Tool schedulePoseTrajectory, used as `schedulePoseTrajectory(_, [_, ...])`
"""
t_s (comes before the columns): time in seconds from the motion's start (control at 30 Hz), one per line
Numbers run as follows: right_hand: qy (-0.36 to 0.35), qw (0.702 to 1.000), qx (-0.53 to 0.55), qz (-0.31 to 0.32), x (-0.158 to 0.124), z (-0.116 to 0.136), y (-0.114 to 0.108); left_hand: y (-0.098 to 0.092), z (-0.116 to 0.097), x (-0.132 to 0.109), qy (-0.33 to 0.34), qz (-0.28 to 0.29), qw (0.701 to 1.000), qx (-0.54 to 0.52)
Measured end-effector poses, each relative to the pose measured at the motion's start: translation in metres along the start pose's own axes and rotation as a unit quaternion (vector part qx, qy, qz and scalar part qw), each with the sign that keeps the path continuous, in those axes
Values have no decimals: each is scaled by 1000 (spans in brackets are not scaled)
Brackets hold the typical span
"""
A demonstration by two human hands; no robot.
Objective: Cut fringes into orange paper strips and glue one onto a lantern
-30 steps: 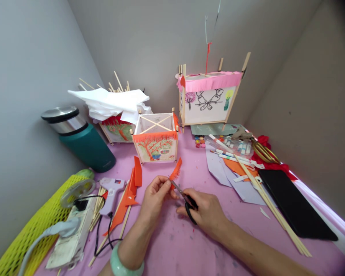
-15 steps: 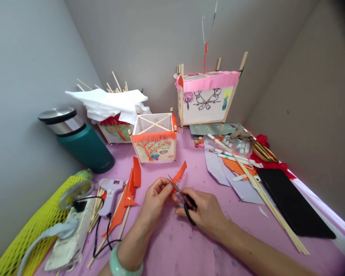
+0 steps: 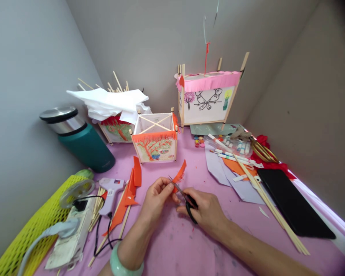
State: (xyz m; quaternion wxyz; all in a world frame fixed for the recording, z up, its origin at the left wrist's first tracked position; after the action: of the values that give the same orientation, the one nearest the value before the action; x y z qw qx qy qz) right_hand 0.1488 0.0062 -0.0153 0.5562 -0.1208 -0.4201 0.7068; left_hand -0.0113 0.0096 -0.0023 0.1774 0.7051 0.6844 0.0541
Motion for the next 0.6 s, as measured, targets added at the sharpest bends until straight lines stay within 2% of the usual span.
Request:
schedulePoseTrajectory(0.27, [15,1000,6,13,0,4,-2,-1,-1,1,7,-5,1000,-4])
schedulePoseTrajectory(0.6, [7,999,-23,22,1,3,-1,-6,1,3,44,-40,998,-32])
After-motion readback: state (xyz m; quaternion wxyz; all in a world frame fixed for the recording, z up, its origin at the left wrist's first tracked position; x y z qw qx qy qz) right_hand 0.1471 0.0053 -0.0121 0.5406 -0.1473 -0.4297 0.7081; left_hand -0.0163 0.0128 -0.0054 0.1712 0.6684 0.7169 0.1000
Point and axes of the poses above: each hand's wrist, its own x-axis towards the middle knuckle, its own y-axis out of the palm, z = x × y, the point moved 1 cm from there along x, towards the middle knuckle, and after that the axes turned 3 degrees about -z, right-handed, at the moved point
